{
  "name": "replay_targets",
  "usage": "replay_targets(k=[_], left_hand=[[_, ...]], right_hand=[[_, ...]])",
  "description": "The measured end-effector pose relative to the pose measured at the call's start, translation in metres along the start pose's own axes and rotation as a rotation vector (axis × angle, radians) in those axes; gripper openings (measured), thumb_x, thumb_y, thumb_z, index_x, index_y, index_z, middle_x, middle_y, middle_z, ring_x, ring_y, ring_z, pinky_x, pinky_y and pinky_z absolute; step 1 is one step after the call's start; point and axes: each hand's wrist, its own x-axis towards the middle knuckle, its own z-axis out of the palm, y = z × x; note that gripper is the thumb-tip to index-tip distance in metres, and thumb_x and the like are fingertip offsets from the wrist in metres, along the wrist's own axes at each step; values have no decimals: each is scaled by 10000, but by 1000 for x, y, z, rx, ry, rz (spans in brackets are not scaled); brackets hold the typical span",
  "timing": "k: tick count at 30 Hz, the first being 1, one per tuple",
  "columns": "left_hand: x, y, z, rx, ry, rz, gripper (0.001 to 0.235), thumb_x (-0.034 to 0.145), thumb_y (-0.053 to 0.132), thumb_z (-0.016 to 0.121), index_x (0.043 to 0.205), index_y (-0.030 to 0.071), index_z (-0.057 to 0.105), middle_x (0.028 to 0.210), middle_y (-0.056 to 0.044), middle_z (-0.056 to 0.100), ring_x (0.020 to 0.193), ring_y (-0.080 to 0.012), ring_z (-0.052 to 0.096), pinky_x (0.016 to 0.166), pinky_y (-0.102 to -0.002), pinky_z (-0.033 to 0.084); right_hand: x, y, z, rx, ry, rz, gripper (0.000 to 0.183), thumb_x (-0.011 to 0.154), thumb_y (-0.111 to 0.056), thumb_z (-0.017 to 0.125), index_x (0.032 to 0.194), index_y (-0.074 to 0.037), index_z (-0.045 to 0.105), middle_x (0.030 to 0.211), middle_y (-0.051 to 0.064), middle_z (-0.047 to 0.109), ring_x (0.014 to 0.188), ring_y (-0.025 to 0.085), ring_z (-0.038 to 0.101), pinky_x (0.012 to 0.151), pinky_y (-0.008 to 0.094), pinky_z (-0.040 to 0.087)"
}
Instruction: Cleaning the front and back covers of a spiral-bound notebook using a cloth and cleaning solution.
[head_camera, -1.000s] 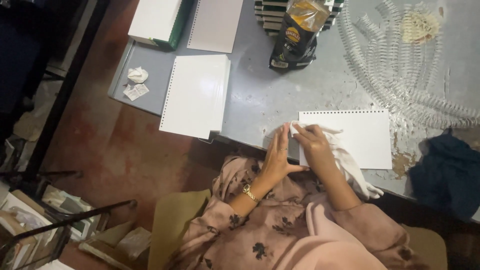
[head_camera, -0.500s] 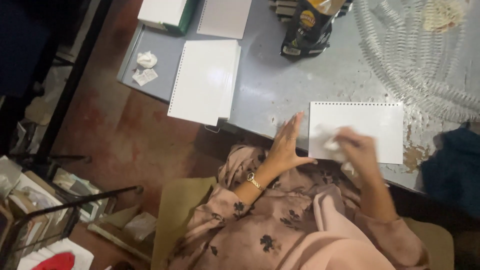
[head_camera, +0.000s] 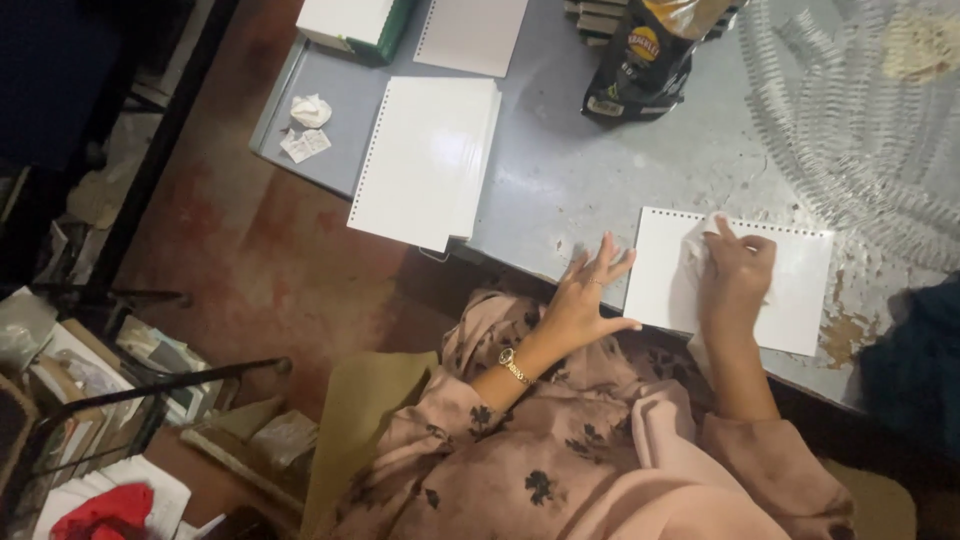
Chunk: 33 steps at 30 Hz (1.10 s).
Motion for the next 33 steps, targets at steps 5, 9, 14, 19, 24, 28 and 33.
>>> replay_targets(k=[5,9,14,19,24,28,33], left_hand=[[1,-6,9,8,171,80,1332,650,412,869,1605,-50,63,1526,-106,485,1375,-305,505,1197,-549,312],[0,-2,7,20,182,71,1347,646,389,873,1606,-59,41,1526,-86,491,1382,-298,506,1206,-544,307],[1,-4,12,-25,197,65,1392,636,385,877,1602,-79,-12,1511,-62,506,1403,-284,482,1236,-522,263],[-2,6,1,-42,156,46,1341,645,278,879,1599,-68,2,1506,-69,515,1404,-325,475,1234,-537,264],[-4,11,-7,-60,151,40,1376,595,145,885,1607,-27,-30,1540,-114,466,1429,-358,431,1217,-562,287],[-8,-1,-1,-4,93,95,1353,635,296,879,1616,-12,-1,1592,-108,395,1482,-347,358,1230,-576,242],[-6,0,-3,63,2,59,1243,720,465,835,1613,113,45,1673,-165,198,1452,-341,426,1299,-486,126]], right_hand=[[-2,-43,2,-191,-28,-119,138,950,-8,757,1049,-74,826,1221,151,775,1116,235,623,943,259,507],[-19,-49,3,-75,-74,-261,155,997,-53,655,1069,-89,787,1339,115,745,1089,295,586,921,336,509],[-32,-69,-3,15,-73,-355,170,970,-35,645,1030,-106,787,1254,109,768,1001,317,605,876,345,533],[-46,-73,-10,139,-150,-341,106,936,-134,688,927,-168,788,1155,25,786,974,277,629,864,330,545],[-23,-93,-70,628,-312,46,161,882,62,652,865,-51,766,946,126,797,800,346,696,821,442,548],[-2,-27,-90,463,-38,285,229,946,51,648,1114,-58,760,1043,146,742,938,230,652,883,395,521],[10,35,-71,39,157,158,266,982,96,688,1213,26,799,1110,208,759,1046,331,689,996,401,504]])
